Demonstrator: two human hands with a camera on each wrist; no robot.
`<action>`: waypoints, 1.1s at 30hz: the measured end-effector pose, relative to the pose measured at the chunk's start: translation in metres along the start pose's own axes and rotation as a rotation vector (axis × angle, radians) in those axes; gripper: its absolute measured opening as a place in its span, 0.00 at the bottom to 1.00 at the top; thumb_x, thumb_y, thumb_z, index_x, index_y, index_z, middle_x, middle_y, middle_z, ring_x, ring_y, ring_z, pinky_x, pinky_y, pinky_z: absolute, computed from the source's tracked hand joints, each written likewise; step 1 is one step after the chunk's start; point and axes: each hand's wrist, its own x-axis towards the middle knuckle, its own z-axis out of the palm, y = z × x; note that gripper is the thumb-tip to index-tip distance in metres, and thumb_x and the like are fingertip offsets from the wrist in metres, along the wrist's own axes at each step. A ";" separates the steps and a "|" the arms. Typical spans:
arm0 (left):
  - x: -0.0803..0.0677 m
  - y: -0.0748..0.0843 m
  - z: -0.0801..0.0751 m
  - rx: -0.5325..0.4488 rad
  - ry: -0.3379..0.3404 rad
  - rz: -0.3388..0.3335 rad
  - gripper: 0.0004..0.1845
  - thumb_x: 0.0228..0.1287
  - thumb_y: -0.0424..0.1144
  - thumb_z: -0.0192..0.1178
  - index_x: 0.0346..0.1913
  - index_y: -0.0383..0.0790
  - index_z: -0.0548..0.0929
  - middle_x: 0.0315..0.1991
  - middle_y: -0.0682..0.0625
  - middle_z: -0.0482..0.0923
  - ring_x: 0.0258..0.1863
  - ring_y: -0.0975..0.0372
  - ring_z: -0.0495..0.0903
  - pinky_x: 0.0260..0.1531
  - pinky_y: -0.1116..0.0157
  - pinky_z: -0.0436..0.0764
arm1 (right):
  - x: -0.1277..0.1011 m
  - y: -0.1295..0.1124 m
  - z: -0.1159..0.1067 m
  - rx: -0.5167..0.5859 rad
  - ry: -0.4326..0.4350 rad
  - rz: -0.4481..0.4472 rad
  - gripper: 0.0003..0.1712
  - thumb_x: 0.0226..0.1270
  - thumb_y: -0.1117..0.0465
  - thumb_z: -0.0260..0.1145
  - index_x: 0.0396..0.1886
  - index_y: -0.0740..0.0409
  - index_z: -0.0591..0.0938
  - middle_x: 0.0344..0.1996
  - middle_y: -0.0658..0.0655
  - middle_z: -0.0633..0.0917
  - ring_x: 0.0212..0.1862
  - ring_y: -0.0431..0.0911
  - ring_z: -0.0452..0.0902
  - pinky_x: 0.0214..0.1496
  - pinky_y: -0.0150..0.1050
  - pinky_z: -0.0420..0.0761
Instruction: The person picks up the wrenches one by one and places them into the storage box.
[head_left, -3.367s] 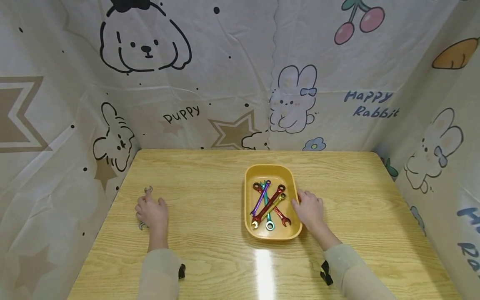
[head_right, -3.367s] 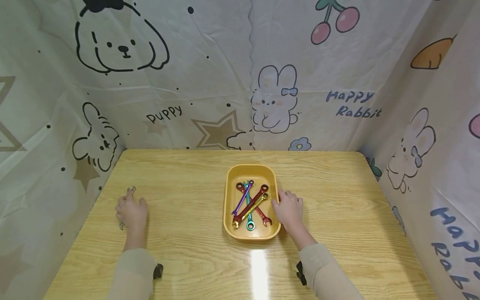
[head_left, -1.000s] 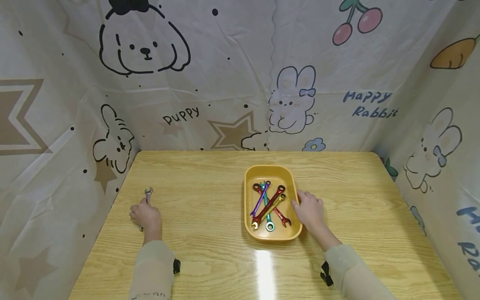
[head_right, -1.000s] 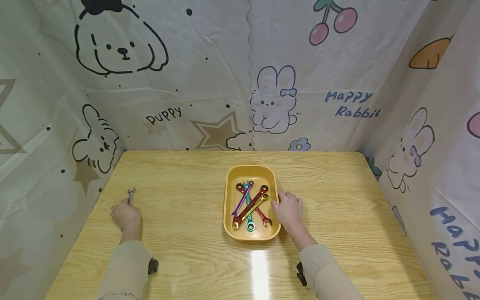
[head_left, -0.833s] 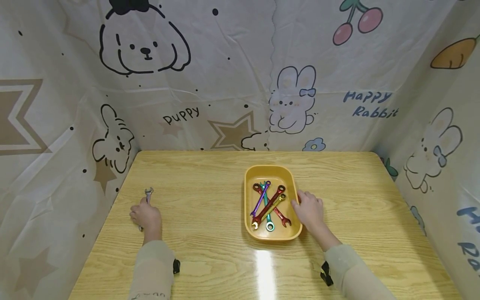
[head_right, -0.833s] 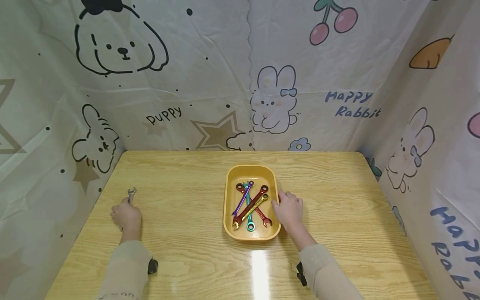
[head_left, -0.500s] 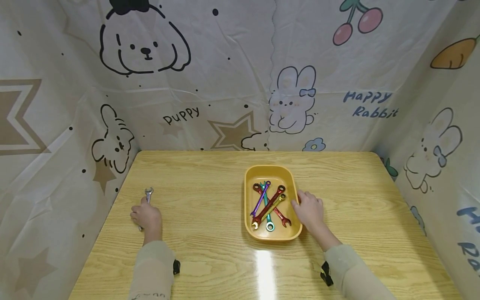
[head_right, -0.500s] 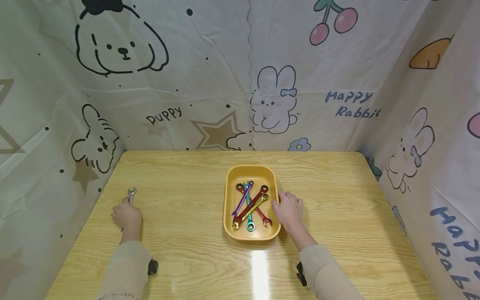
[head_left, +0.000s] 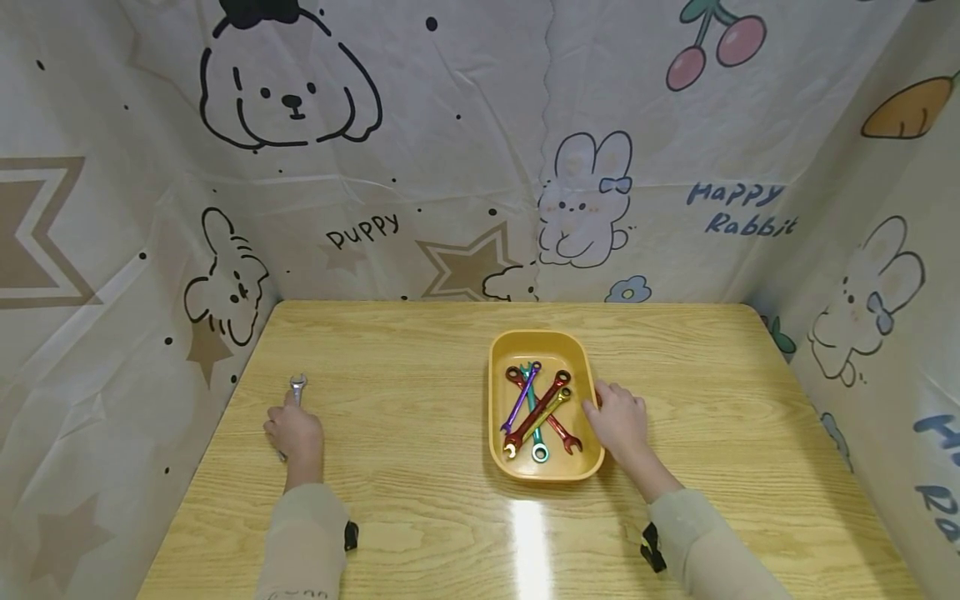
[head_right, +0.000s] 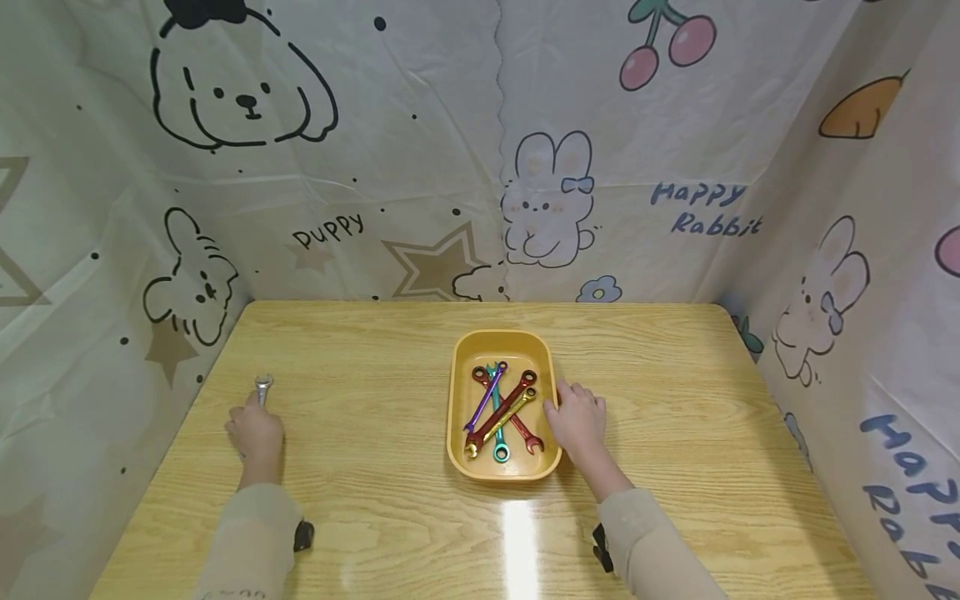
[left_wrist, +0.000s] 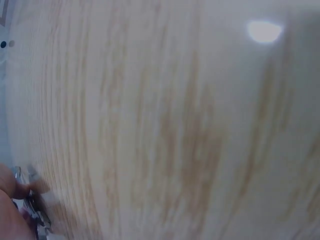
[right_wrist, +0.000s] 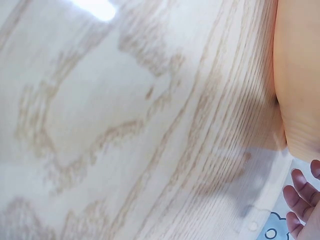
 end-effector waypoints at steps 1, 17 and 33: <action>0.000 0.000 0.000 0.004 -0.009 0.002 0.26 0.55 0.22 0.48 0.61 0.32 0.65 0.46 0.23 0.63 0.47 0.33 0.64 0.47 0.41 0.65 | 0.000 0.000 0.000 0.000 -0.001 -0.001 0.24 0.62 0.51 0.56 0.53 0.62 0.75 0.43 0.67 0.79 0.47 0.62 0.73 0.49 0.55 0.63; -0.004 0.002 -0.002 0.050 -0.061 0.053 0.28 0.58 0.24 0.48 0.63 0.29 0.60 0.45 0.21 0.63 0.47 0.34 0.64 0.44 0.42 0.67 | 0.000 0.000 0.000 -0.002 -0.008 0.001 0.25 0.63 0.51 0.55 0.54 0.63 0.74 0.45 0.68 0.79 0.49 0.62 0.72 0.50 0.56 0.63; -0.009 0.004 0.001 -0.015 -0.033 0.061 0.28 0.56 0.23 0.47 0.63 0.27 0.60 0.43 0.23 0.65 0.45 0.35 0.65 0.46 0.43 0.66 | 0.000 0.000 0.000 -0.001 -0.006 0.001 0.24 0.63 0.51 0.56 0.53 0.62 0.75 0.44 0.67 0.79 0.48 0.61 0.73 0.49 0.55 0.64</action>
